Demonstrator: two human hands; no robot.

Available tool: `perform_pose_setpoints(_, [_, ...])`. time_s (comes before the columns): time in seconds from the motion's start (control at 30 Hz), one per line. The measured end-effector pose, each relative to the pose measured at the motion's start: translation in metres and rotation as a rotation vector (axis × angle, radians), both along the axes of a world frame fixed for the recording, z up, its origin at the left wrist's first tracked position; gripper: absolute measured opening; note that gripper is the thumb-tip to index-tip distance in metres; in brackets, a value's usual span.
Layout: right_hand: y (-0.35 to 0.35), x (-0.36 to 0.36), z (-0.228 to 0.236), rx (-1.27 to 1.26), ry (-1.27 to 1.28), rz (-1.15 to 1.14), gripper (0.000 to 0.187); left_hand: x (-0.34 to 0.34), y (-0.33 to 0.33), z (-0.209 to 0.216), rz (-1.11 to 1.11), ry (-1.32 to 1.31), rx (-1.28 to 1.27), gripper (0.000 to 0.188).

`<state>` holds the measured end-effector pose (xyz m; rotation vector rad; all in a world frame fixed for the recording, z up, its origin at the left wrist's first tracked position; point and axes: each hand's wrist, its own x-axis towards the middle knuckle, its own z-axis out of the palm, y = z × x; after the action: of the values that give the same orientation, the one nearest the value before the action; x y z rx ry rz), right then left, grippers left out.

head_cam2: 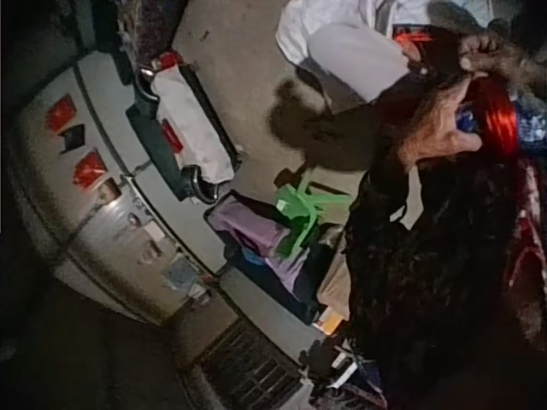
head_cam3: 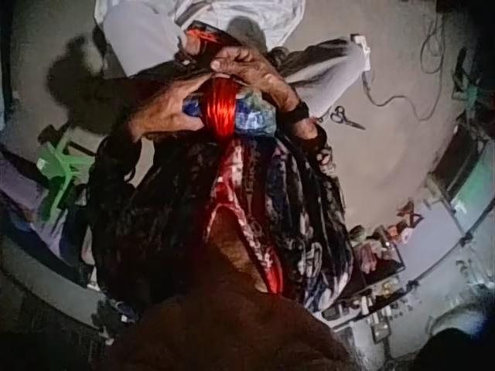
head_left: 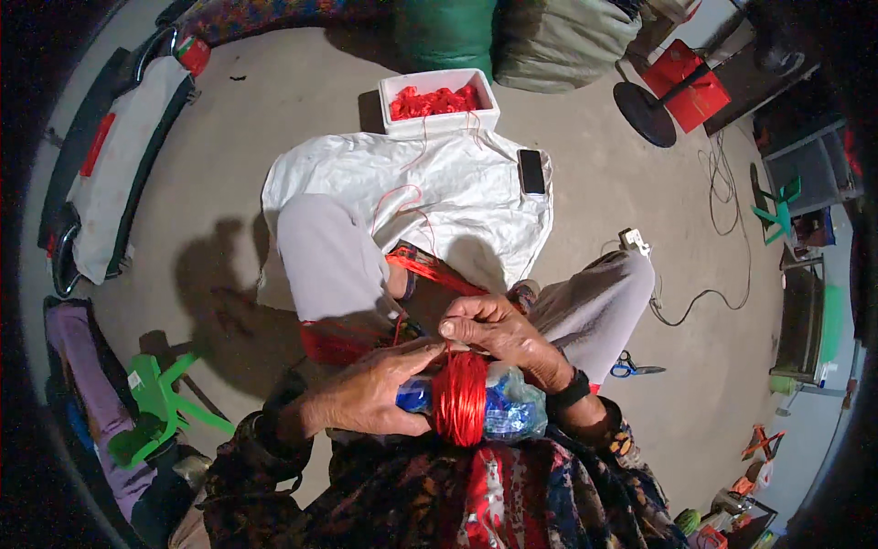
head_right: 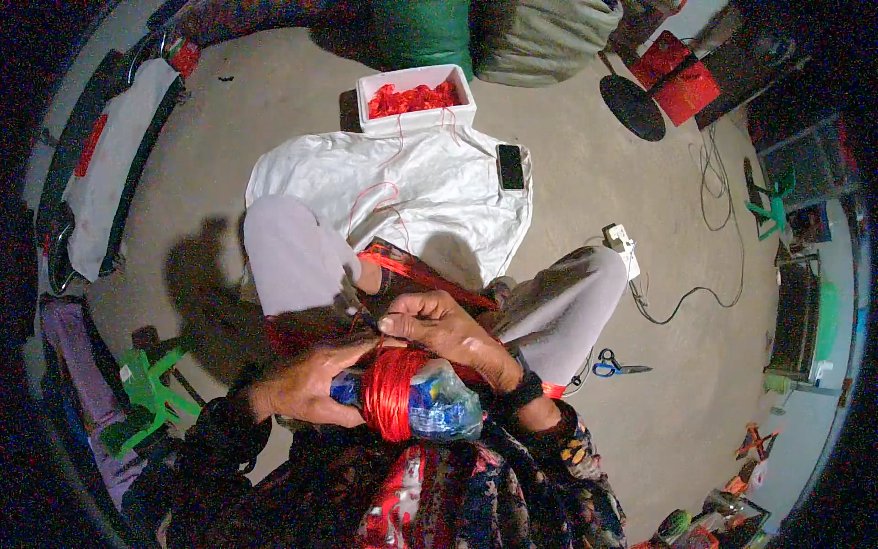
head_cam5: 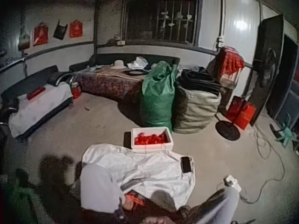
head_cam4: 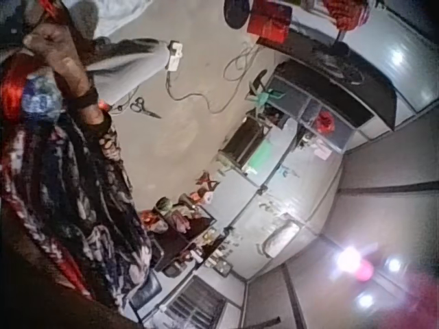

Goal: Wrapping red plastic ribbon around a plastic bottle filled with blue plastic bags.

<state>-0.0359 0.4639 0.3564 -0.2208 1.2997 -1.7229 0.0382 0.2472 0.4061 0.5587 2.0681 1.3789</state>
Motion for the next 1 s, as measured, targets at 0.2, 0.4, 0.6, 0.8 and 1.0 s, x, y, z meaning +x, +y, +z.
perform_pose_setpoints(0.2, [-0.009,0.006,-0.011,0.055,0.048,-0.135,0.019,0.003,-0.01,-0.005,0.101,-0.043,0.045,0.09])
perform_pose_setpoints(0.4, [-0.011,0.008,-0.035,-0.193,-0.008,-0.223,0.02,-0.01,-0.019,0.005,0.336,-0.26,0.294,0.087])
perform_pose_setpoints(0.6, [-0.005,0.002,-0.01,-0.16,0.523,-0.183,0.038,-0.04,-0.025,0.032,0.33,-0.315,0.329,0.082])
perform_pose_setpoints(0.8, [0.007,-0.003,0.005,-0.093,0.565,-0.092,0.042,-0.059,-0.023,0.038,0.361,-0.247,0.272,0.075])
perform_pose_setpoints(1.0, [0.026,-0.008,0.026,0.359,0.893,0.202,0.028,-0.083,-0.029,0.045,0.488,-0.258,0.268,0.069])
